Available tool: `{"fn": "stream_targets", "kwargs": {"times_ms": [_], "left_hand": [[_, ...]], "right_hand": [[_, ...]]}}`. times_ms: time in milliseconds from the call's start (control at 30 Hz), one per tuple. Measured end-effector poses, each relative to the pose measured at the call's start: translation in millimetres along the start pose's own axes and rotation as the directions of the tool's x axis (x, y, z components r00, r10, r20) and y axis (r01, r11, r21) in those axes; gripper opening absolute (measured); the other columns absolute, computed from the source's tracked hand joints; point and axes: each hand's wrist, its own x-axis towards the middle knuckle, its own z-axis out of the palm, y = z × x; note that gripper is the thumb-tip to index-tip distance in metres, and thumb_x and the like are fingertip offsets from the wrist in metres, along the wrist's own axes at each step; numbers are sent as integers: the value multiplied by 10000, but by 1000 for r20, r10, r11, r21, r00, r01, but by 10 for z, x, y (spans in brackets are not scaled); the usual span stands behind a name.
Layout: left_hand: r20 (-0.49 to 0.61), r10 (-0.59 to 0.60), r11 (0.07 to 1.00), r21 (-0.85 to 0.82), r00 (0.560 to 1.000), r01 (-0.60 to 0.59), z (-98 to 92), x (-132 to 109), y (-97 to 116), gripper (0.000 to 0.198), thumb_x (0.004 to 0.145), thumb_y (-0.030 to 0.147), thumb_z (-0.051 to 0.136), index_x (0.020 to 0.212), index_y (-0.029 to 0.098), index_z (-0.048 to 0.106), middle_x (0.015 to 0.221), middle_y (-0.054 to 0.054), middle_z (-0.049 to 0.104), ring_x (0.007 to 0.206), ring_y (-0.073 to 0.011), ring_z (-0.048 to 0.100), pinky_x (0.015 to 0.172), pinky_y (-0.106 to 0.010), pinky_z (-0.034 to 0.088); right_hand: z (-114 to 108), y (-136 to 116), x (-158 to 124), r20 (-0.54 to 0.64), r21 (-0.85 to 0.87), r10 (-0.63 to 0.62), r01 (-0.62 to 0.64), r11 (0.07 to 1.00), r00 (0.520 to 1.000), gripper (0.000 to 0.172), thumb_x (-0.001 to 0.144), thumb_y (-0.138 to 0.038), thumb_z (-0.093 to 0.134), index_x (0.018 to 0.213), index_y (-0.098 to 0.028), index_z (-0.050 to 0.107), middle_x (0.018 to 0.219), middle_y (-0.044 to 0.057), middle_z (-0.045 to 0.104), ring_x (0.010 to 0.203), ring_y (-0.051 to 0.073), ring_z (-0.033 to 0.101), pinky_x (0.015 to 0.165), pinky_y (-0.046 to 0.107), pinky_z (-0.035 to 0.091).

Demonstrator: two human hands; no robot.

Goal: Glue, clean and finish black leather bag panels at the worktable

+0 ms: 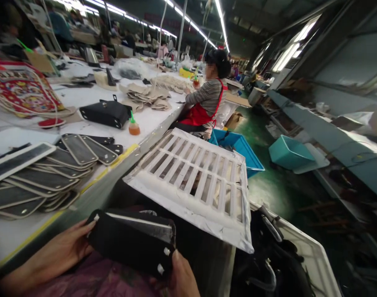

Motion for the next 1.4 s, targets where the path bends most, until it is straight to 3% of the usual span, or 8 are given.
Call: {"fn": "stream_targets", "kwargs": {"times_ms": [100,167,367,500,667,833,1133,1400], "left_hand": [[46,-35,999,41,998,33,12,-29,28,257,752,38,619,982,153,626,940,-87,641,804,-228,647,731,-393,564],[113,-71,994,93,991,60,45,-44,61,294,730,60,661,1006,156,631,950,-87,641,818,-225,640,774,-393,547],[170,-97,949,311,981,40,127,-29,163,325,739,205,696,1058,220,634,1015,-47,646,957,-222,603,817,-289,513],[126,-42,800,598,991,-42,113,52,286,402,690,314,732,1072,228,638,1069,-41,641,1004,-262,584,817,-295,513],[61,148,563,816,987,-135,21,220,410,486,607,414,769,1030,206,653,1015,-52,663,975,-262,600,845,-282,497],[14,86,543,838,996,-59,-44,348,407,517,609,479,744,1023,190,634,946,-72,674,882,-271,629,706,-278,538],[-34,86,530,848,996,-17,-103,379,378,477,609,496,737,961,193,625,883,-72,664,839,-265,624,681,-284,532],[12,124,517,853,992,-74,-123,397,356,371,639,450,727,867,175,628,767,-48,656,698,-200,612,586,-217,485]], "right_hand": [[-35,6,35,38,-147,-12,17,989,999,494,746,-601,600,929,-145,547,669,30,573,525,165,562,476,255,459],[-59,-61,87,-21,-259,-58,50,965,998,464,768,-578,581,945,-154,522,697,23,559,547,171,562,485,274,482],[-187,-144,295,-203,-492,-149,30,870,968,428,785,-606,502,715,-190,427,637,-22,455,512,148,516,425,237,436],[-291,-119,377,-146,-654,-206,62,754,968,382,897,-525,372,705,-198,414,591,-30,438,516,122,472,465,211,383],[-335,-195,440,-82,-686,-173,70,725,982,351,906,-474,395,693,-197,423,556,-36,438,504,115,444,482,213,332],[-341,-224,513,-110,-714,-213,72,696,971,353,872,-453,465,644,-183,454,566,-25,458,536,117,415,501,225,303],[-376,-236,533,-108,-651,-133,31,759,985,334,855,-434,483,640,-179,474,548,-26,477,510,118,419,487,232,304],[-390,-294,587,-101,-765,-152,21,643,983,376,848,-467,478,609,-178,499,558,-11,485,550,130,421,509,238,298]]}}
